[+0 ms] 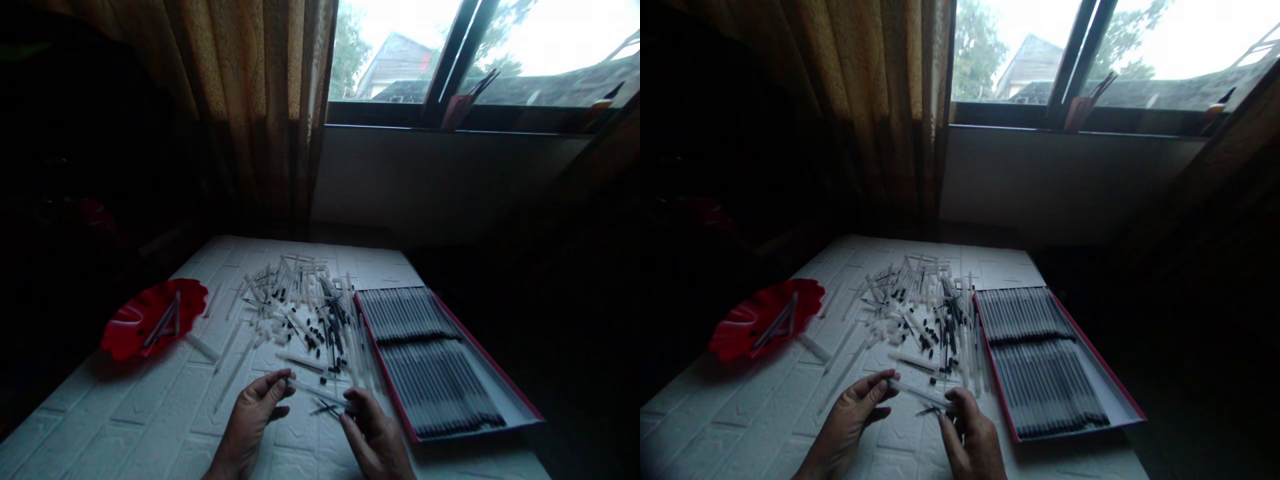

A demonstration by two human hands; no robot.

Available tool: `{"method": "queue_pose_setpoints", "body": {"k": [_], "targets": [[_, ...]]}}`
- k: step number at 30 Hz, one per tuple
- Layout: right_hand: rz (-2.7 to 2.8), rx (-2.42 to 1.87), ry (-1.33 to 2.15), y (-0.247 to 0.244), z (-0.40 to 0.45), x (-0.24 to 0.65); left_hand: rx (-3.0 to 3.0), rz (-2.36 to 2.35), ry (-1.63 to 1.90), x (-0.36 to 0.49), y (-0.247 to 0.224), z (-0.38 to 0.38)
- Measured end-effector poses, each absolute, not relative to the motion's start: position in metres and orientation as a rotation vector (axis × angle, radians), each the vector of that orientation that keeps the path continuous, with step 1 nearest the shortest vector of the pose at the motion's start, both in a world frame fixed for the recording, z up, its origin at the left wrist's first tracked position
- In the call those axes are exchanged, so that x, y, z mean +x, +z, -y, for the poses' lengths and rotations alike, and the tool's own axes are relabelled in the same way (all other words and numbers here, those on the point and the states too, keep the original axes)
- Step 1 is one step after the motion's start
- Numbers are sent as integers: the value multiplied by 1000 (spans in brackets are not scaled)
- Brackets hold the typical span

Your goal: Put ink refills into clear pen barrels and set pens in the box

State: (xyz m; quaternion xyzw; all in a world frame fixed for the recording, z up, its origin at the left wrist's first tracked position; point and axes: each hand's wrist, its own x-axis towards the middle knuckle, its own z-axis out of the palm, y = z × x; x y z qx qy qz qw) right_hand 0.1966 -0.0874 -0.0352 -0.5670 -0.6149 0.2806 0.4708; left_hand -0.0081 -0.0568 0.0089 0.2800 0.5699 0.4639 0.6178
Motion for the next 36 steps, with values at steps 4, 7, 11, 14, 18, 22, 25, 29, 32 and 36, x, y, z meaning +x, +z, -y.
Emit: {"method": "queue_pose_setpoints", "body": {"k": [4,7,11,14,18,22,25,29,32,36], "targets": [[1516,-1383,692,-31,86,198,654,-1318,1068,-8,9,56],[1543,-1373,730,-28,86,200,663,-1312,1071,-8,7,56],[1465,-1377,754,-33,87,198,655,-1307,1075,-9,5,57],[1435,-1374,767,-35,88,197,654,-1307,1078,-10,5,58],[1493,-1372,790,-31,86,199,663,-1301,1070,-10,5,59],[1475,-1357,796,-33,87,200,675,-1310,1064,-11,6,58],[1438,-1361,797,-36,88,198,663,-1313,1059,-10,8,58],[1479,-1352,846,-34,88,198,671,-1317,1051,-9,9,58],[1493,-1362,901,-34,87,201,665,-1317,1040,-10,8,59],[1440,-1370,914,-37,88,200,653,-1331,1021,-10,4,59]]}}
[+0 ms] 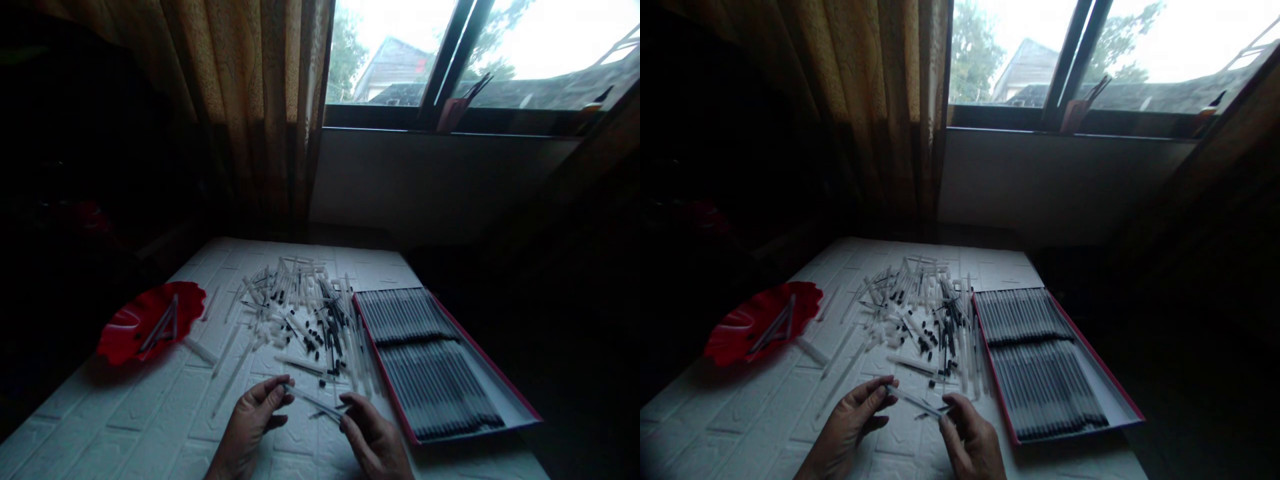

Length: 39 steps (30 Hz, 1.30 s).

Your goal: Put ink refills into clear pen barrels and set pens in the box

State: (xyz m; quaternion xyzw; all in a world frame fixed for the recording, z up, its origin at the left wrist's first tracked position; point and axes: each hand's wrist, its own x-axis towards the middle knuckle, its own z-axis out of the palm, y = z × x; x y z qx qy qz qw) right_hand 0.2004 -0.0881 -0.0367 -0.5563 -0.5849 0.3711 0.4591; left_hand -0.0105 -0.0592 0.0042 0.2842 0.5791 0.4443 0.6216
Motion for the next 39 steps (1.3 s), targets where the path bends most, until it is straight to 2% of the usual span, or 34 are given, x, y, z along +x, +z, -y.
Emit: {"method": "queue_pose_setpoints", "body": {"k": [12,20,29,39], "targets": [[1360,-1458,1018,-36,87,199,639,-1350,1040,-7,2,62],[1111,-1361,1121,-43,90,192,642,-1349,1030,-11,1,61],[1069,-1350,1221,-35,89,196,626,-1328,997,-10,2,65],[521,-1162,1375,-41,82,183,614,-1297,952,9,-19,72]]}}
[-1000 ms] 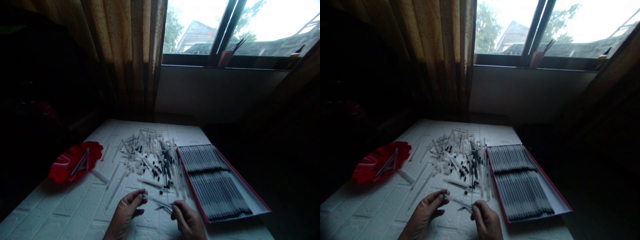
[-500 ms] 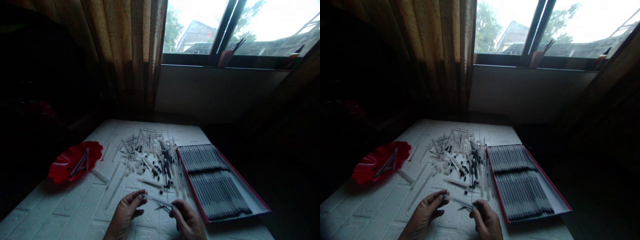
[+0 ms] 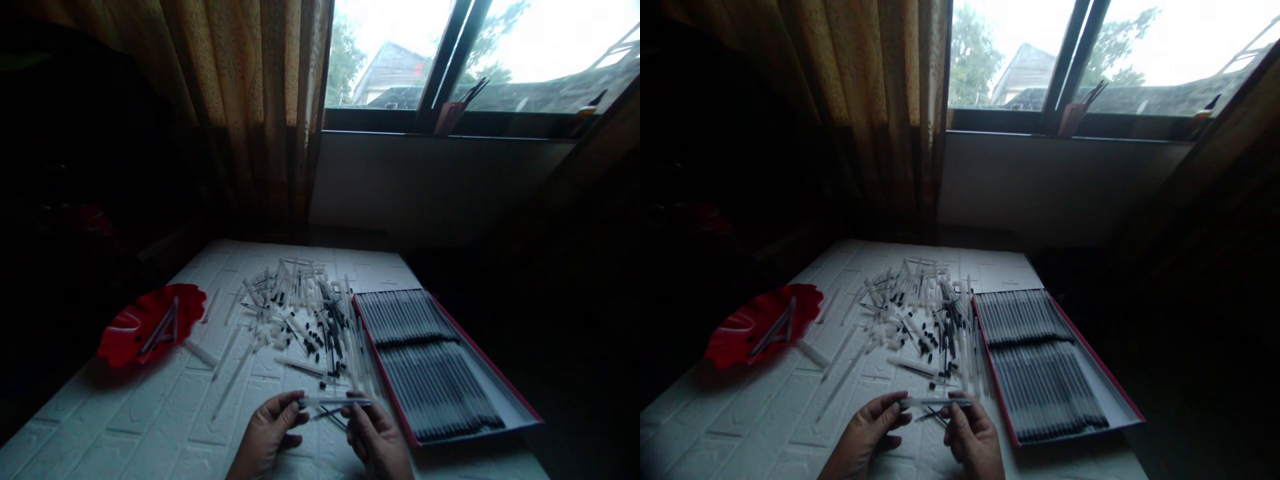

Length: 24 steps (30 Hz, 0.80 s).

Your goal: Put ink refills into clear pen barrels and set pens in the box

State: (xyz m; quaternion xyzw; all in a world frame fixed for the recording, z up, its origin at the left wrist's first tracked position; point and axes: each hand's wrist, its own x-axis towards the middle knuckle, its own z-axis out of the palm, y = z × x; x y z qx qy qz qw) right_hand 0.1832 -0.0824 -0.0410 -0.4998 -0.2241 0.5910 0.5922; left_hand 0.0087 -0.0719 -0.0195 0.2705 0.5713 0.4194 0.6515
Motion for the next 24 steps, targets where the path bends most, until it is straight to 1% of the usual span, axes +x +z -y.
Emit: {"method": "queue_pose_setpoints", "body": {"k": [3,6,8,10,12,14,16,24], "targets": [[536,-1167,1345,-41,81,187,696,-1266,933,8,-25,70],[629,-1188,1206,-35,80,195,917,-1264,902,-6,-21,53],[691,-1215,1135,-31,80,198,1225,-1385,988,-18,-16,34],[741,-1246,1126,-30,81,199,1670,-1559,980,-29,-10,14],[767,-1269,1142,-30,83,197,2044,-1720,840,-35,-8,-3],[816,-1276,1130,-32,87,195,2248,-1823,665,-37,-9,-15],[899,-1273,1085,-32,89,192,2306,-1865,581,-37,-12,-22],[1109,-1317,991,-39,93,180,2345,-1837,610,-37,-12,-24]]}}
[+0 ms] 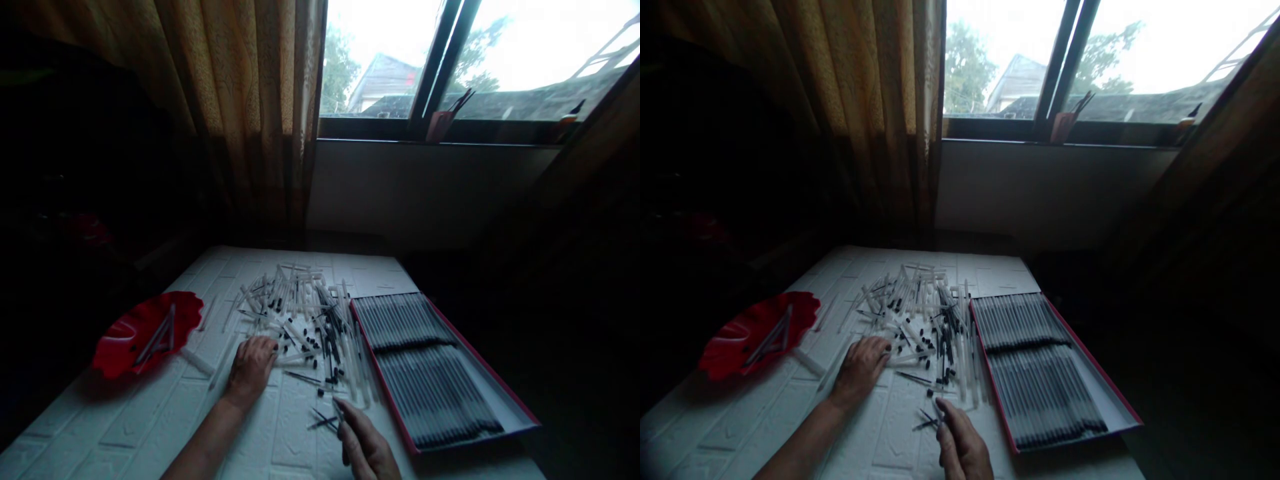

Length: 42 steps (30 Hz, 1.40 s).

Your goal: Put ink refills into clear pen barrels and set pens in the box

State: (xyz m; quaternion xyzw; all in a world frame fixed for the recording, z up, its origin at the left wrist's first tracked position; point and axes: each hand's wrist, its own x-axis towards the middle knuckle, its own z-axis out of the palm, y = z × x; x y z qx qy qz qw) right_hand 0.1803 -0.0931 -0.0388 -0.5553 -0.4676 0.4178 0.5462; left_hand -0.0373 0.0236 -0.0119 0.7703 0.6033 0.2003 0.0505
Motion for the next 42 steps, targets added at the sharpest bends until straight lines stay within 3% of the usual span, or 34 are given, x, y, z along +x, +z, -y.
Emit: {"method": "queue_pose_setpoints", "body": {"k": [3,7,21,35,42], "targets": [[1177,-1367,1014,-43,93,180,2271,-1703,737,-38,-8,-11],[1320,-1332,1023,-40,91,182,1718,-1392,965,-32,-6,17],[1534,-1277,1132,-34,95,173,464,-1096,1059,1,-4,62],[1780,-1331,1048,-18,89,175,725,-1121,940,4,-17,69],[2301,-1590,790,-16,91,192,1417,-1193,622,-10,-18,75]]}}
